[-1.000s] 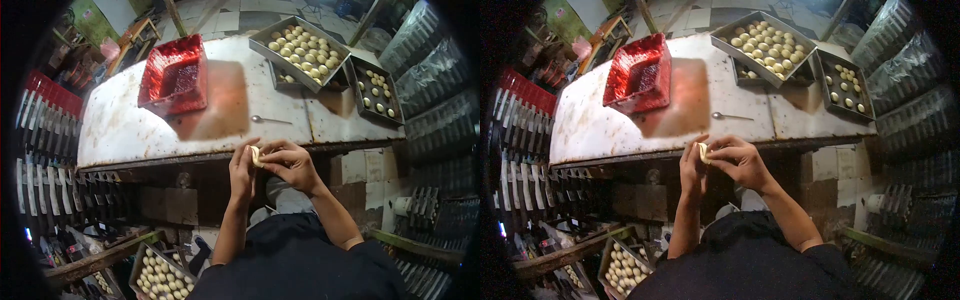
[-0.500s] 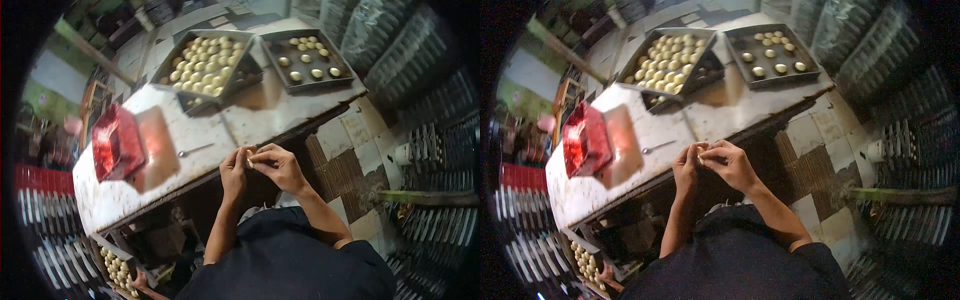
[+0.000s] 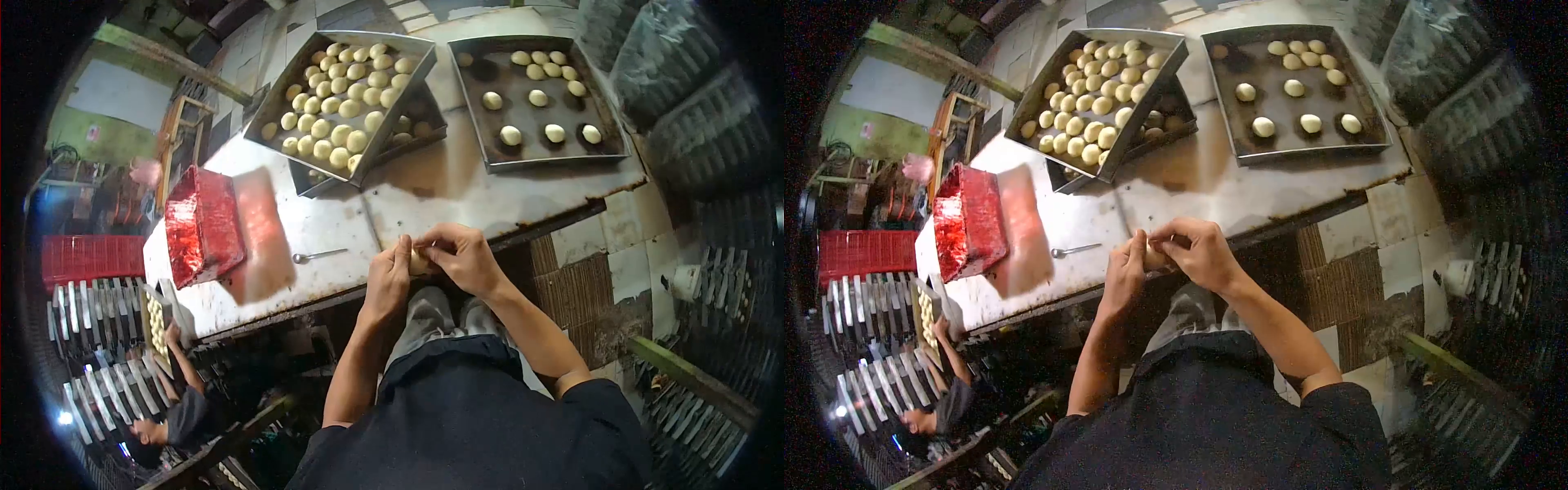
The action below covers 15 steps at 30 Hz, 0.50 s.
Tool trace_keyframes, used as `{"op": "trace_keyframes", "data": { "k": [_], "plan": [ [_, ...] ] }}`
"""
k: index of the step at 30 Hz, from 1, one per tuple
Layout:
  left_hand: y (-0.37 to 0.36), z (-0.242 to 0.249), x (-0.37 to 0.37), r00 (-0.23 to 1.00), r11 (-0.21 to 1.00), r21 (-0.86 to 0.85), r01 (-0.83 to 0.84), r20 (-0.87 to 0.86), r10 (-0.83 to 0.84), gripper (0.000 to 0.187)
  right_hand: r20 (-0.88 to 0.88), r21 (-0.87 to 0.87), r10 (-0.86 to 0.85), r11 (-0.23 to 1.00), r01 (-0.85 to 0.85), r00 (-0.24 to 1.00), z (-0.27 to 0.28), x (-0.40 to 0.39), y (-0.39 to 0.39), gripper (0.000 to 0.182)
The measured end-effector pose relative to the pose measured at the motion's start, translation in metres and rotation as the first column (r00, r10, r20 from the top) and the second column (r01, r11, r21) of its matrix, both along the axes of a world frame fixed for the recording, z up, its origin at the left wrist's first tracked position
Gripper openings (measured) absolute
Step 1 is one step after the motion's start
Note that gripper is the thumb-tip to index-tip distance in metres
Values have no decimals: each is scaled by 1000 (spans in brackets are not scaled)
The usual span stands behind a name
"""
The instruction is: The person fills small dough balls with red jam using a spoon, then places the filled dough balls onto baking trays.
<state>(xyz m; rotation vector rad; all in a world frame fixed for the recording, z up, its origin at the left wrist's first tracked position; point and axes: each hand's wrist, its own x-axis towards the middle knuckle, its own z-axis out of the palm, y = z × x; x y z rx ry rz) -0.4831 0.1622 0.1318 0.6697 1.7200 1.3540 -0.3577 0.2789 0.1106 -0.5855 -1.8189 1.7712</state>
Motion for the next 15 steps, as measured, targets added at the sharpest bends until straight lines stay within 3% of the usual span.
{"op": "trace_keyframes", "data": {
  "k": [2, 3, 4, 5, 6, 7, 8, 9, 10, 11, 12, 14, 15],
  "plan": [
    [3, -2, -13, 997, 998, -30, 56, 61, -54, 41, 7, -273, -14, 962, 15, 1000, -5, -17, 5, 12],
    [9, -5, -22, 994, 994, -50, 97, 55, -94, 40, 58, -143, -9, 990, 18, 998, -12, -20, 13, 10],
    [15, -8, -29, 989, 987, -67, 144, 52, -141, 38, 10, -174, -17, 985, 19, 1000, -16, -22, 16, 9],
    [24, -13, -31, 960, 998, -50, 44, 278, -29, 40, -35, -198, -31, 980, 24, 999, -17, -23, 21, 8],
    [35, -11, -34, 937, 993, -6, 115, 331, -107, 39, -79, -215, -47, 976, 29, 996, -16, -22, 30, 8],
    [49, -7, -36, 907, 982, 45, 181, 378, -185, 38, -37, -69, -37, 997, 34, 999, -16, -17, 42, 14],
    [63, -5, -38, 870, 965, 100, 243, 417, -262, 37, -61, -134, -103, 987, 94, 993, -13, -15, 50, 19],
    [79, -2, -37, 934, 920, 165, 357, -25, -357, 38, -83, -202, -164, 969, 144, 983, -9, -12, 58, 25],
    [95, 6, -33, 897, 894, 72, 442, -1, -443, 31, -103, -278, -224, 942, 188, 969, -6, -8, 65, 31],
    [112, 10, -27, 881, 887, 116, 447, -229, -414, 26, -39, -350, -240, 912, 212, 970, -3, 0, 71, 44],
    [128, 13, -21, 823, 875, 154, 460, -445, -354, 21, -112, -465, -328, 852, 242, 938, 12, 0, 71, 46],
    [168, 35, -12, 740, 810, 326, 487, -647, -185, 20, -245, -668, -505, 707, 234, 827, 54, -9, 78, 52],
    [187, 46, -8, 687, 764, 400, 505, -722, -76, 20, -278, -589, -476, 770, 243, 834, 57, -4, 84, 63]
  ]
}}
